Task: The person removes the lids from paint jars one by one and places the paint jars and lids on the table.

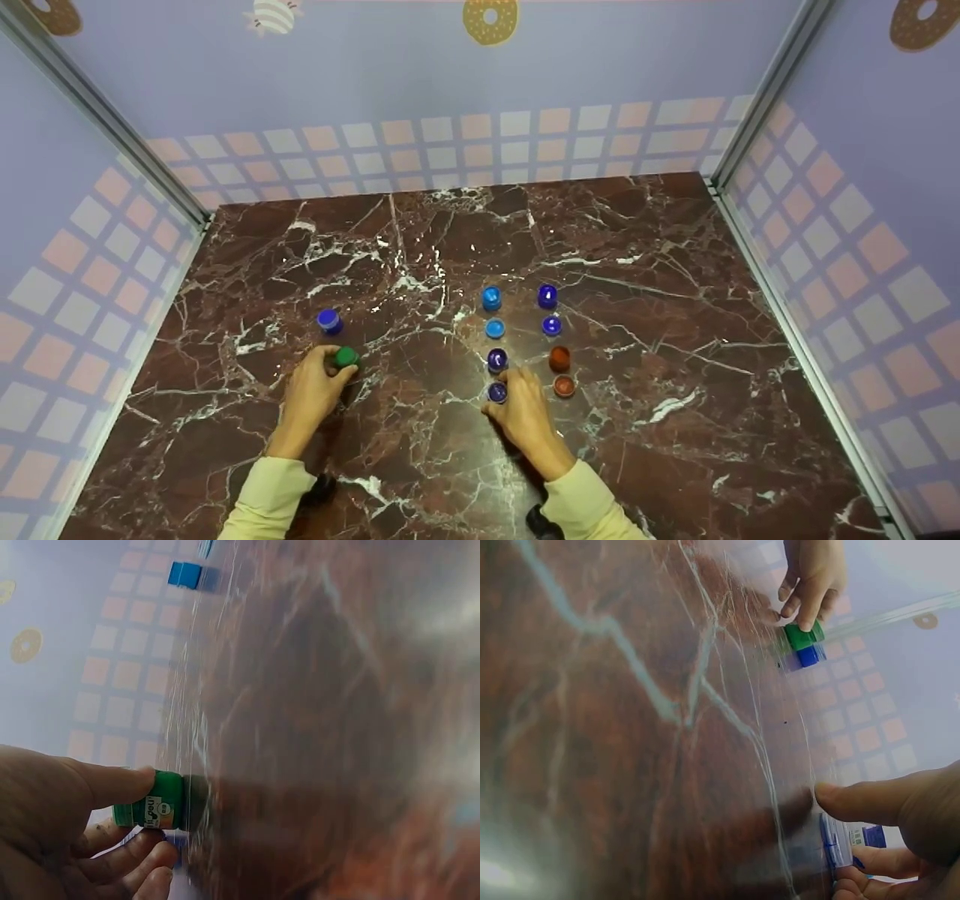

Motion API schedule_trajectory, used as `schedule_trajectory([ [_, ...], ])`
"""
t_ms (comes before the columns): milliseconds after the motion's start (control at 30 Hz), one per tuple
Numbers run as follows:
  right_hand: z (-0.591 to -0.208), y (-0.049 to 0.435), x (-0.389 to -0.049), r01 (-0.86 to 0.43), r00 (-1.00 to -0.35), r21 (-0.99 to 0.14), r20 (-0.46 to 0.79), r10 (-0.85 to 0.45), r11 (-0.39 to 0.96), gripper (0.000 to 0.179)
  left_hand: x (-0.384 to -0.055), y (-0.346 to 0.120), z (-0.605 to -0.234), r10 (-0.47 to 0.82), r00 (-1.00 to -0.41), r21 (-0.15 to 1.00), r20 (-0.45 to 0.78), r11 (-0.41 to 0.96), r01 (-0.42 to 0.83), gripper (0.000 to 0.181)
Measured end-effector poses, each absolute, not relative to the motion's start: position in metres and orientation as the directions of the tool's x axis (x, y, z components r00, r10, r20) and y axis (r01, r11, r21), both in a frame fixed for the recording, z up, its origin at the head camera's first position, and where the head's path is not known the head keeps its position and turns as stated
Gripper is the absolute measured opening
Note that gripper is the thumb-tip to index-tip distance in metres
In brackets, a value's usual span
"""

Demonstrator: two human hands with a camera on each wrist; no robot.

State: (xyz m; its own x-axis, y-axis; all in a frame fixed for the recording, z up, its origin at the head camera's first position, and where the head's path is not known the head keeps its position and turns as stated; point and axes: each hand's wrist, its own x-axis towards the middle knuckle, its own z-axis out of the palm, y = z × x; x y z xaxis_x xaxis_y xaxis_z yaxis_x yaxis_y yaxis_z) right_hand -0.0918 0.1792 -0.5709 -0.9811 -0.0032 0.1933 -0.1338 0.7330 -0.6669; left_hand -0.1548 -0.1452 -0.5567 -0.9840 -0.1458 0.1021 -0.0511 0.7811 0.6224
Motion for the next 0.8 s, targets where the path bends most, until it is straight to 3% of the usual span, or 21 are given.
schedule_trajectory([
  [400,-0.556,0.178,-0.088,-0.118,-0.972,-0.69,0.228,0.06,0.714,0.028,-0.14,-0.119,-0.558,-0.027,-0.989,0.648,0.148,0.758,0.076,0.038],
  [667,-0.538,0.161,-0.092,-0.276,-0.927,-0.617,0.373,-0.035,0.737,0.025,-0.132,-0.102,-0.557,0.124,-0.98,0.676,0.156,0.711,0.197,0.036],
  [800,-0.531,0.148,-0.095,-0.349,-0.916,-0.607,0.381,-0.124,0.714,0.025,-0.127,-0.092,-0.558,0.2,-0.97,0.687,0.137,0.686,0.238,0.037],
])
